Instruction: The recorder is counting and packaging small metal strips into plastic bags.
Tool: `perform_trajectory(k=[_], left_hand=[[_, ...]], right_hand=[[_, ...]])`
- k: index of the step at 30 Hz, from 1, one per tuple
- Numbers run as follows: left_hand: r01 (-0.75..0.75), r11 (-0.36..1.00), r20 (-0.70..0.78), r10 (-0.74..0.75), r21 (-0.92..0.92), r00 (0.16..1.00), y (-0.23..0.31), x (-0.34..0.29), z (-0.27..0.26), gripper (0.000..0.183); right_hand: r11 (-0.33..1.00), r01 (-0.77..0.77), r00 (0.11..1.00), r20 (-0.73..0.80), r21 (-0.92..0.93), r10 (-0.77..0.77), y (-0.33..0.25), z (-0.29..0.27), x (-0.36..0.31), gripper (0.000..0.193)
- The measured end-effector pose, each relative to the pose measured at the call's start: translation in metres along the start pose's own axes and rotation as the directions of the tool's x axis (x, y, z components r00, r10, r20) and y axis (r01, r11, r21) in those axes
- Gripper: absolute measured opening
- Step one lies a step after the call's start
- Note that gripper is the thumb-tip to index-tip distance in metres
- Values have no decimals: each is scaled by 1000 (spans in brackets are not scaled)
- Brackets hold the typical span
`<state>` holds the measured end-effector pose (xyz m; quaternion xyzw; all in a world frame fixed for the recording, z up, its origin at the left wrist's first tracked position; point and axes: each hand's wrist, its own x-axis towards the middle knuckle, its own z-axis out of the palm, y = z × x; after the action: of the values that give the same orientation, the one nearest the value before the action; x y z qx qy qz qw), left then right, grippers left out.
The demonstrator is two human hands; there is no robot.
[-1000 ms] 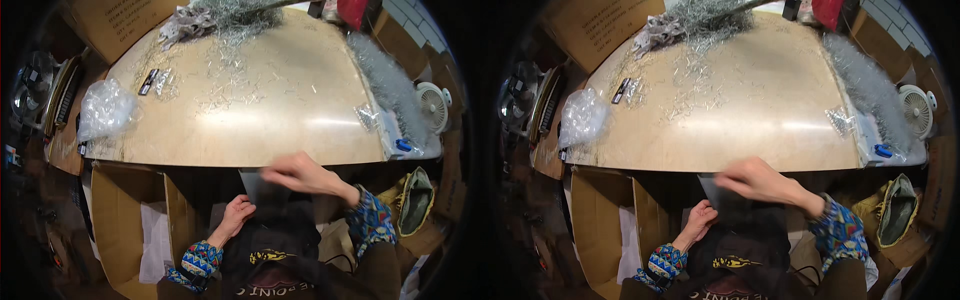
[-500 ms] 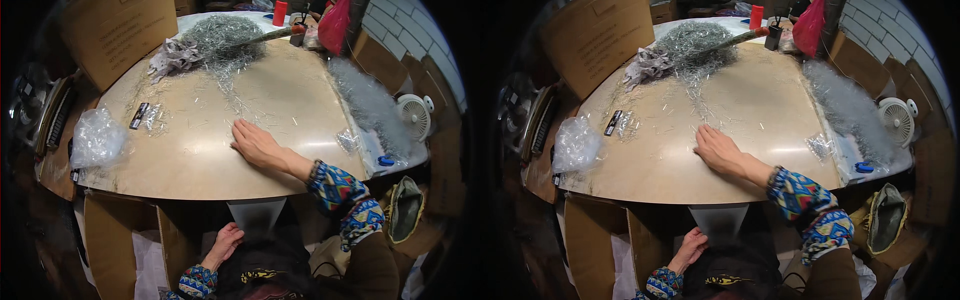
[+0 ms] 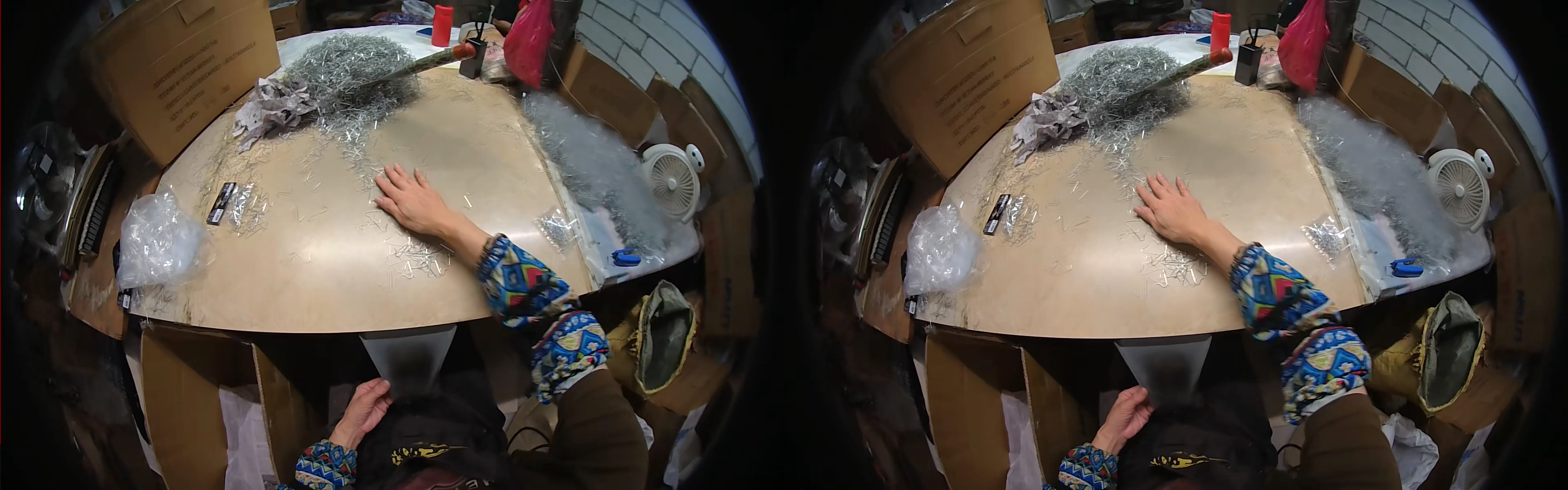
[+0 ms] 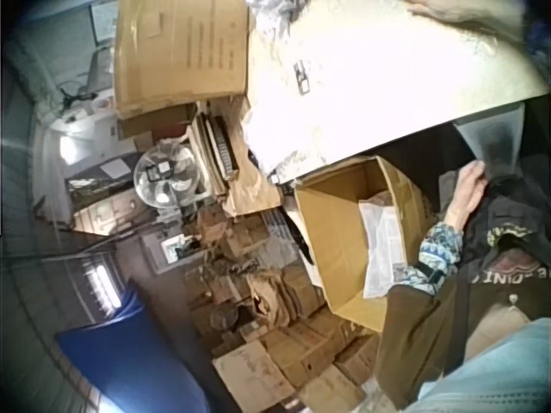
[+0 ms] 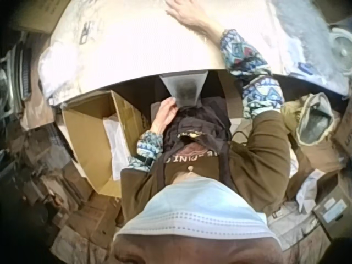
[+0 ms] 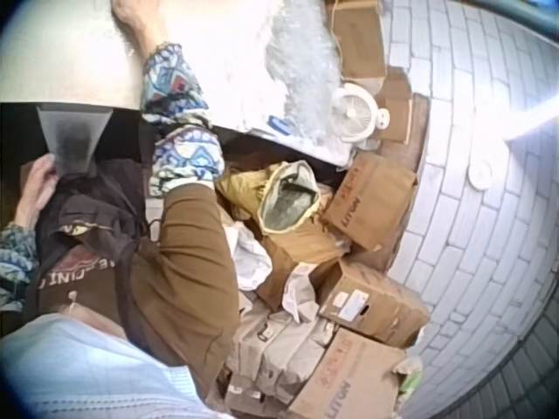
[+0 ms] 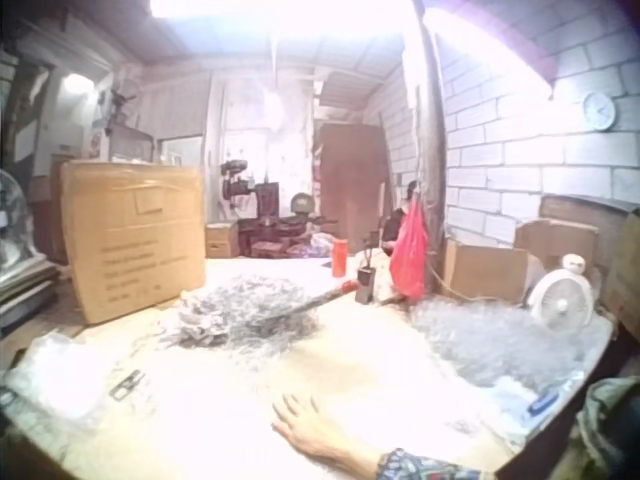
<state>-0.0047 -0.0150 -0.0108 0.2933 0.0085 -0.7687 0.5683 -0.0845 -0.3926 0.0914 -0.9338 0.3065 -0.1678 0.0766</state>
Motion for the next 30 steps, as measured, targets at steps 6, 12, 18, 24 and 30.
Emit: perform_trajectory(k=[6, 12, 18, 24, 30], left_hand=[[44, 997, 28, -42, -65, 999, -3, 1, 14, 39], [122, 990, 89, -116, -72, 989, -11, 7, 6, 53], [122, 991, 85, -118, -55, 989, -9, 3, 15, 57], [250, 959, 181, -224, -136, 958, -10, 2, 10, 65], [202, 979, 235, -192, -21, 953, -11, 1, 19, 57]], right_hand=[[600, -369, 929, 269, 710, 253, -18, -64, -49, 43], [949, 267, 960, 43, 166, -277, -24, -36, -51, 50], [976, 175, 980, -115, 128, -161, -21, -9, -12, 42], [744, -194, 945, -82, 639, 317, 0, -49, -38, 46], [965, 203, 978, -75, 167, -193, -44, -12, -19, 56]])
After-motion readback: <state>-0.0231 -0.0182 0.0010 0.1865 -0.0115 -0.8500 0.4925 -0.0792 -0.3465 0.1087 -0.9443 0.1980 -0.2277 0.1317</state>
